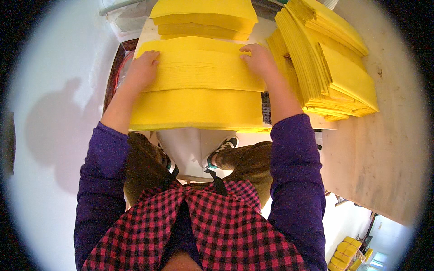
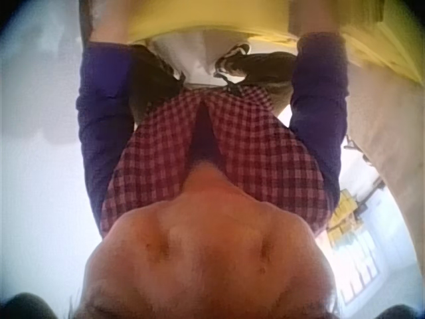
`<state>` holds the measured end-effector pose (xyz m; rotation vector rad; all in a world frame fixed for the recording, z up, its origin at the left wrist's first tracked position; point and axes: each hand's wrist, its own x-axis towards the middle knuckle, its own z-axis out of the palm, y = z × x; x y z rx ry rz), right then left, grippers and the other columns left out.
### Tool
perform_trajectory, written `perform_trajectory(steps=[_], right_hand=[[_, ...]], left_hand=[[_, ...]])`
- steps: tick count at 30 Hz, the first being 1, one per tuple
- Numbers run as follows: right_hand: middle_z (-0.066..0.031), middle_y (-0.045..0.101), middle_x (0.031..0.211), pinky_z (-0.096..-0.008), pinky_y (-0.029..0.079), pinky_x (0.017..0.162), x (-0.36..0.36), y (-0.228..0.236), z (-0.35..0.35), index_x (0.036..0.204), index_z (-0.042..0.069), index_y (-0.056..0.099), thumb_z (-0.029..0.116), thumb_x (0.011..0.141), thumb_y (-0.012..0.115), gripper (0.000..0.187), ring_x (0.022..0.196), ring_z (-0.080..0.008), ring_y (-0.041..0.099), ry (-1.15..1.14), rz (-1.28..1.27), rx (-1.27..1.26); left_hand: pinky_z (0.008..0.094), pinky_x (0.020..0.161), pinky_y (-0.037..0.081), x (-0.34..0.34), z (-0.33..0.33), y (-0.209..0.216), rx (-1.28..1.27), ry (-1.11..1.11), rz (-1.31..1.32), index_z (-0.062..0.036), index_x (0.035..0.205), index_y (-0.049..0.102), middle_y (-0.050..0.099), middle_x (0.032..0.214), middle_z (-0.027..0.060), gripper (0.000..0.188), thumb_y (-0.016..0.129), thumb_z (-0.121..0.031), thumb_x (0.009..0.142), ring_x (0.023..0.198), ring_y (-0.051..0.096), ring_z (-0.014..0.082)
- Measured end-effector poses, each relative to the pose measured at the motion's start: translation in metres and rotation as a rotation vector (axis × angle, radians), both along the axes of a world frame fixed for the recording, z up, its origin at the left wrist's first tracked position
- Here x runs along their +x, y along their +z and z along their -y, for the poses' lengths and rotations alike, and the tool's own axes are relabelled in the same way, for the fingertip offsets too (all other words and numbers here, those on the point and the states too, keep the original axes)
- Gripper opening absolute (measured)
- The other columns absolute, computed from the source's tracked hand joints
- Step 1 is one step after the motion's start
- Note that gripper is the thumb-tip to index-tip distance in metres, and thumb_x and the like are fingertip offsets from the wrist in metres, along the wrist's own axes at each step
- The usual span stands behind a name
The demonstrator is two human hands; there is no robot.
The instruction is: The person repeatedly folds large yellow sheets in half and stacks them on a table. The person handles the sheets by hand, aligning edges and pressing folds to create a growing stack of folded sheets.
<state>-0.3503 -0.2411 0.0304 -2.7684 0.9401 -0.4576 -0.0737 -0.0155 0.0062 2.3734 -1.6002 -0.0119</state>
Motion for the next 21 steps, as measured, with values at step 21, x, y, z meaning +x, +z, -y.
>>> perform_trajectory(steps=[21], right_hand=[[-0.0078,0.064,0.085,-0.0327,0.046,0.069,-0.023,0.067,-0.007,0.094,-0.002,0.061,0.01,0.079,0.068,0.021,0.077,-0.0179,0.058,0.121,0.017,0.233]], left_hand=[[0.032,0.075,0.047,0.073,-0.021,0.082,-0.011,-0.13,-0.456,-0.0006,0.093,0.063,0.065,0.084,0.0095,0.021,0.065,-0.015,0.078,0.081,0.06,0.0212]])
